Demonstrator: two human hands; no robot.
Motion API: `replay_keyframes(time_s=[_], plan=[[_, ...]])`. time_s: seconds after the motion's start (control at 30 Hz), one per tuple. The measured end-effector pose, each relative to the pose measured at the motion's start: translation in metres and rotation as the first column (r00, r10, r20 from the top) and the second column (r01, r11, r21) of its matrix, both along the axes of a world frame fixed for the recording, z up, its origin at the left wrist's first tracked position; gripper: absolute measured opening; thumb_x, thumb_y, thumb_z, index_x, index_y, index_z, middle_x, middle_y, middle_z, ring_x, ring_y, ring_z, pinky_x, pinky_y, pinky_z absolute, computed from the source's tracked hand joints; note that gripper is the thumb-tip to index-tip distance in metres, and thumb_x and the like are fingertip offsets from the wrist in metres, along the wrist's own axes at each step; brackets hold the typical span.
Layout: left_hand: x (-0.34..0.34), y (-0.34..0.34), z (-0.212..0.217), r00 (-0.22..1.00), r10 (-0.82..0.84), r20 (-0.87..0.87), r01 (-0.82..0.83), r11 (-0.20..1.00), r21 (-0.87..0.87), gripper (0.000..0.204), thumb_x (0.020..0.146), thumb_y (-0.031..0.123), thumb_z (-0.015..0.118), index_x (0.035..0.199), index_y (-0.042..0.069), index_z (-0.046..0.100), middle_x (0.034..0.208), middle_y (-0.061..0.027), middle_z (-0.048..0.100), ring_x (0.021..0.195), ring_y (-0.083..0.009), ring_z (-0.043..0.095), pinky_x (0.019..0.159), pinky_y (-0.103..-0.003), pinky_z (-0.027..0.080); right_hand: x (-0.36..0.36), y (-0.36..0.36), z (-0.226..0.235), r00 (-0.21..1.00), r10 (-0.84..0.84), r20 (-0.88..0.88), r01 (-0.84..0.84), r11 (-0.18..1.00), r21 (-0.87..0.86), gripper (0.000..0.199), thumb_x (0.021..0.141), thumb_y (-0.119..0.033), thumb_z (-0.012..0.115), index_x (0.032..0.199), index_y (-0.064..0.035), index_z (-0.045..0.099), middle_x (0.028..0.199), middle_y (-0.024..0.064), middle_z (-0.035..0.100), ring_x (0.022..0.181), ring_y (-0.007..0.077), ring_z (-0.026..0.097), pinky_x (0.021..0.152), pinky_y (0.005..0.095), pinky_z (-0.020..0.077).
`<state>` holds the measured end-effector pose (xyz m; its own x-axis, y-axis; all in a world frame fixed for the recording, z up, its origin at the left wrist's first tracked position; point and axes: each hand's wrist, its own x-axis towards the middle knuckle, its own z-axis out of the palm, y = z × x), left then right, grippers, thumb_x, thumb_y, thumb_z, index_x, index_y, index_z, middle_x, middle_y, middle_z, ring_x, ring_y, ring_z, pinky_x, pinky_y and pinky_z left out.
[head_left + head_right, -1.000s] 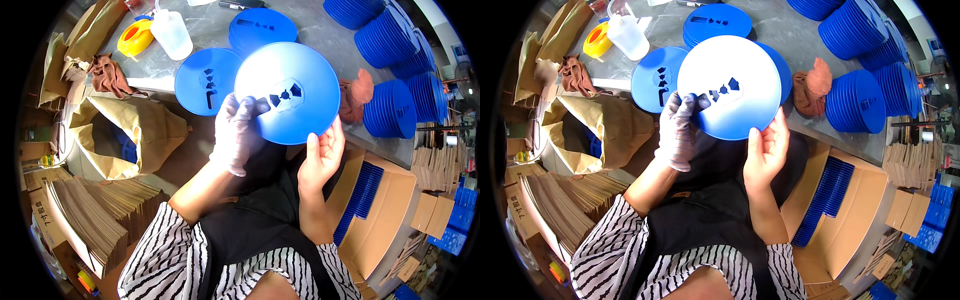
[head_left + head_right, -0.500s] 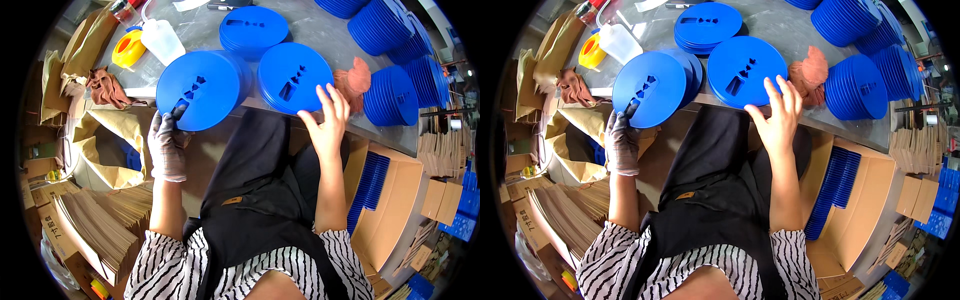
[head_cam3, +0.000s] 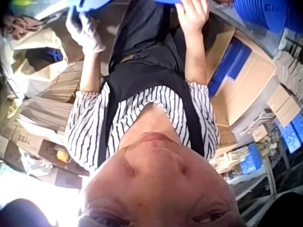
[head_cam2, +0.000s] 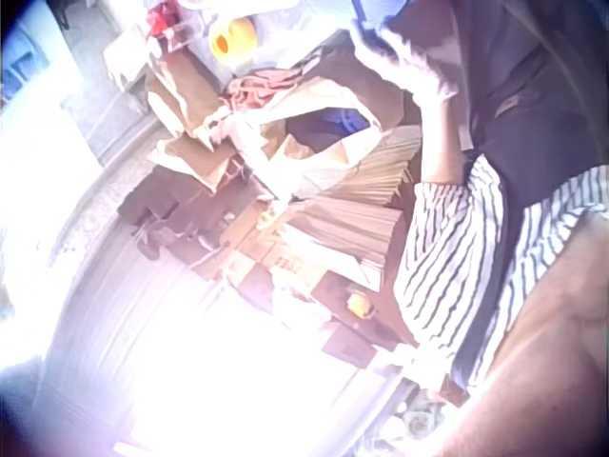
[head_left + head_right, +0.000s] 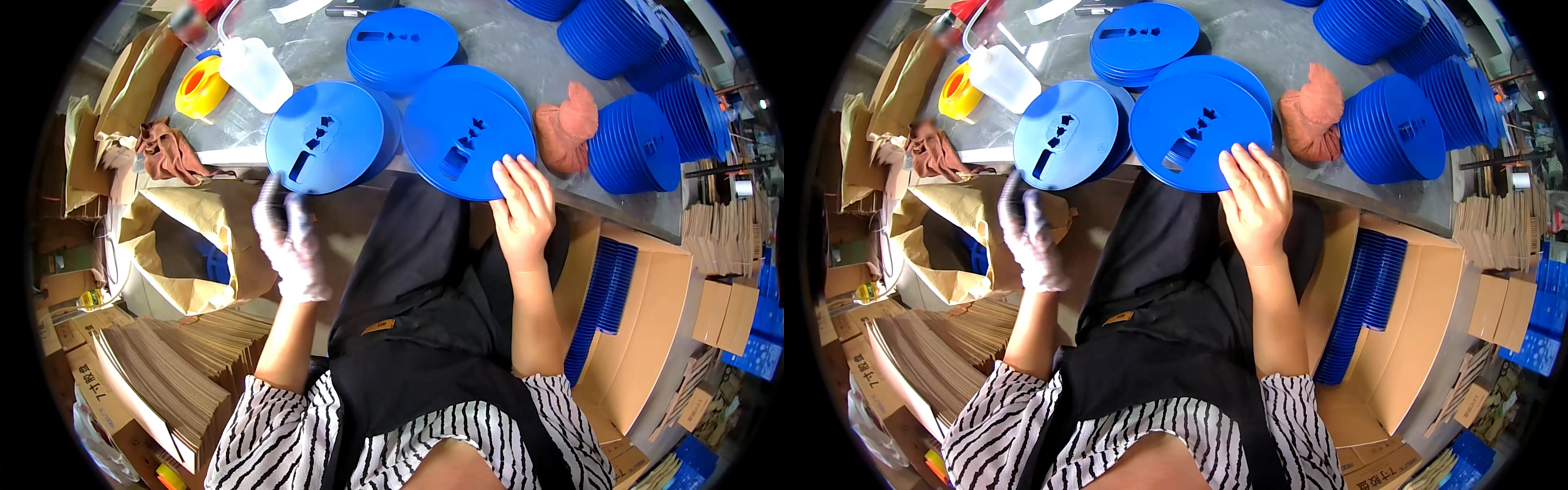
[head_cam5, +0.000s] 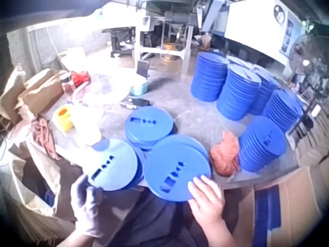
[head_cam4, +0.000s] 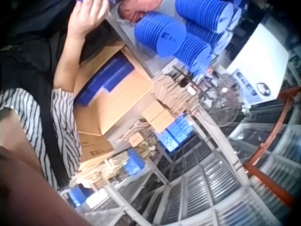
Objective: The person picks up blue plastic lids from a cardboard box and stacks them on a metal table. They handle the lids one at a time, placing them into neat piles.
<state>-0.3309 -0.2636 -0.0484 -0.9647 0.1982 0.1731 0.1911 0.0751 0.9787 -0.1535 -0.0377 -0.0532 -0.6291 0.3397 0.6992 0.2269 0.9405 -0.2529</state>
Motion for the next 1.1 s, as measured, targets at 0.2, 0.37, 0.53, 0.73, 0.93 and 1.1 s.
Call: replay_keyframes(time_s=[0.2,0.37,0.53,0.73,0.93,1.1], plan=[[0.043,0.047,0.005,0.371,-0.792,0.484,0.275,0.592,0.758,0.058,0.096,0.021,0.057,0.145,0.008,0.031,0.126,-0.0107,0.054,0.109,-0.019,0.058,0.088,-0.032,0.052,0.0,-0.034,-0.001,0.998,0.056,0.004,-0.056,0.998,-0.017,0.046,0.066,-0.006,0.073,0.112,-0.0071,0.068,0.117,0.0083,0.064,0.11,0.0299,0.059,0.092,0.0435,0.0464],[0.039,0.061,-0.01,0.266,-0.882,0.39,0.177,0.443,0.879,0.051,0.095,0.01,0.055,0.142,0.008,0.035,0.136,-0.0114,0.049,0.127,-0.0249,0.05,0.095,-0.045,0.053,0.015,-0.039,-0.013,1.0,-0.003,-0.01,0.002,0.999,-0.051,0.041,0.076,0.0,0.068,0.116,-0.0056,0.065,0.123,0.0107,0.061,0.115,0.0322,0.056,0.096,0.0421,0.0452],[0.041,0.059,-0.006,0.299,-0.895,0.331,0.155,0.387,0.909,0.055,0.093,0.008,0.058,0.142,0.008,0.035,0.138,-0.0115,0.048,0.126,-0.0247,0.051,0.094,-0.047,0.054,0.024,-0.031,-0.019,0.928,-0.216,-0.303,-0.029,0.769,-0.638,0.042,0.086,0.004,0.059,0.127,0.0009,0.054,0.126,0.0161,0.058,0.112,0.0265,0.058,0.095,0.035,0.0465],[0.041,0.06,-0.004,0.322,-0.888,0.33,0.164,0.395,0.904,0.06,0.091,0.008,0.06,0.144,0.006,0.031,0.138,-0.0155,0.048,0.123,-0.0287,0.053,0.094,-0.045,0.054,0.016,-0.033,-0.017,0.892,-0.144,-0.428,-0.361,0.343,-0.867,0.037,0.098,-0.015,0.054,0.129,0.0045,0.05,0.104,0.0133,0.065,0.085,0.0174,0.064,0.077,0.029,0.052],[0.038,0.056,0.0,0.306,-0.898,0.315,0.183,0.38,0.907,0.063,0.089,0.004,0.06,0.145,0.006,0.03,0.141,-0.0174,0.045,0.126,-0.0314,0.051,0.096,-0.045,0.052,-0.002,-0.044,-0.004,0.891,-0.152,-0.427,-0.407,0.148,-0.902,0.034,0.096,-0.012,0.057,0.126,0.0044,0.052,0.093,0.0101,0.066,0.073,0.0145,0.063,0.068,0.027,0.0517],[0.036,0.051,-0.002,0.342,-0.883,0.321,0.212,0.405,0.889,0.065,0.089,0.0,0.059,0.145,0.006,0.028,0.143,-0.0178,0.043,0.127,-0.033,0.049,0.097,-0.046,0.052,-0.008,-0.047,0.004,0.887,-0.156,-0.435,-0.421,0.116,-0.9,0.032,0.096,-0.011,0.057,0.124,0.0038,0.053,0.09,0.0091,0.065,0.072,0.0141,0.062,0.066,0.0263,0.0515]])
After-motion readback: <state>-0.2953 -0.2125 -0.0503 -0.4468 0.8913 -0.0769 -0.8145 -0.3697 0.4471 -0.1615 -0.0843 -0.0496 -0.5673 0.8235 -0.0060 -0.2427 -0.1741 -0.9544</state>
